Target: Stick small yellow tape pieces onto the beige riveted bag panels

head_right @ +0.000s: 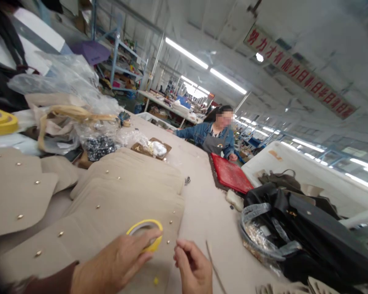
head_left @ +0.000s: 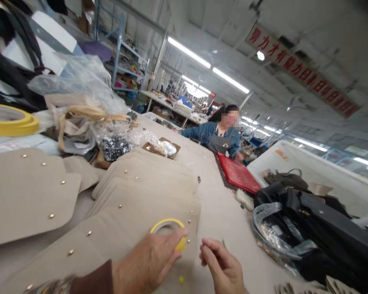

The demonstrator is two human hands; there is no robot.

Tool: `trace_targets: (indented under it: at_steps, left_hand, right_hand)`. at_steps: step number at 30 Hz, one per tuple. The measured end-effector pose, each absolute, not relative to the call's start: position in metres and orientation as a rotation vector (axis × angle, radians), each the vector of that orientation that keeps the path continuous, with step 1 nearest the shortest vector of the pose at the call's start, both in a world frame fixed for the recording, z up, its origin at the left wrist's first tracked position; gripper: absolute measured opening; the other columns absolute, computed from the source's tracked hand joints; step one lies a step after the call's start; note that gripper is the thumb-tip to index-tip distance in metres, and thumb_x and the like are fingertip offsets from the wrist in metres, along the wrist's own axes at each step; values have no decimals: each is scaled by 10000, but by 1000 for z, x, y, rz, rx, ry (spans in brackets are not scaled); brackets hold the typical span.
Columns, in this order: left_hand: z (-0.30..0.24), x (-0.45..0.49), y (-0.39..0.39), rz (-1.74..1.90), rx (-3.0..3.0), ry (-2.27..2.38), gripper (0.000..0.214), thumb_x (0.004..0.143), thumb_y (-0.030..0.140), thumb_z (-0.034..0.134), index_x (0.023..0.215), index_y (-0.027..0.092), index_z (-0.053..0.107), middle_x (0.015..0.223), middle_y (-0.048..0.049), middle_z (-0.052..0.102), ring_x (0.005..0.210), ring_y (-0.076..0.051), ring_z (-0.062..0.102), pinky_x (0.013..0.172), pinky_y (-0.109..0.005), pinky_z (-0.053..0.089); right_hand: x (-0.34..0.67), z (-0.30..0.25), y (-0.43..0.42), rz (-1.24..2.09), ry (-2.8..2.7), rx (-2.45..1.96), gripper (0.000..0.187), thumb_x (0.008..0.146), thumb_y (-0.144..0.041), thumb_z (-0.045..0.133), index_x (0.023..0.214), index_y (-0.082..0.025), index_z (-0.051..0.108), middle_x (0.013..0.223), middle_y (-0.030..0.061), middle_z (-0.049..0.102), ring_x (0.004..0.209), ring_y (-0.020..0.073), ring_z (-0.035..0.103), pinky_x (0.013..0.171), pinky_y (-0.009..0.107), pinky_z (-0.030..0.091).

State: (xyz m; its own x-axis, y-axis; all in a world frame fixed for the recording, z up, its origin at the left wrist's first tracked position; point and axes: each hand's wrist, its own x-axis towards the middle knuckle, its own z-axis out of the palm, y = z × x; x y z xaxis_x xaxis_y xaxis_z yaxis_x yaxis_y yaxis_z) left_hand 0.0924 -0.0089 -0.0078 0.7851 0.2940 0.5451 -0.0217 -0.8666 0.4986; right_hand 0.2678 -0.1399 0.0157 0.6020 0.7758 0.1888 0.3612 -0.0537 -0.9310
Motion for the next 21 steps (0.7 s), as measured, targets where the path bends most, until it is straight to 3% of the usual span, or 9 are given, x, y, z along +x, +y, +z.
trace_targets:
  at_steps: [3, 9, 15, 18, 21]
  left_hand:
    - [4, 90, -11, 710, 2480, 247, 415, 956, 170, 413, 1358, 177, 311, 968, -67, 692, 836, -199, 682, 739, -287, 552]
    - [9, 89, -13, 603, 2494, 209, 374, 961, 167, 427, 1321, 155, 328, 953, -69, 696, 839, -206, 688, 708, -278, 543]
    - [13, 89, -14, 611, 2559, 201, 298, 967, 158, 419, 1262, 145, 382, 956, -68, 688, 833, -223, 683, 671, -304, 524]
    - [13, 88, -14, 592, 2590, 229, 118, 940, 130, 440, 1038, 176, 487, 863, -26, 668, 710, -195, 650, 582, -282, 469]
    - [13, 89, -16, 619, 2619, 292, 86, 917, 113, 472, 892, 195, 482, 782, 9, 639, 636, -164, 613, 539, -271, 422]
  right_hand:
    - [254, 20, -136, 334, -1279, -1653, 176, 871, -316, 631, 969, -213, 736, 878, 64, 726, 768, 167, 677, 678, 240, 562]
    - [245, 27, -132, 59, -1639, -1539, 244, 880, -106, 569, 1088, -197, 659, 921, 65, 701, 799, 145, 663, 695, 224, 556]
    - [235, 22, -128, -146, -1725, -1518, 182, 875, -58, 526, 917, -190, 643, 763, 35, 682, 703, 133, 663, 661, 210, 540]
    - [233, 17, -127, -305, -1720, -1521, 169, 854, -59, 534, 863, -188, 642, 672, 11, 663, 596, 112, 639, 593, 184, 516]
    - [230, 9, -129, -317, -1627, -1532, 171, 832, -88, 549, 802, -209, 666, 635, -7, 670, 533, 95, 624, 552, 164, 502]
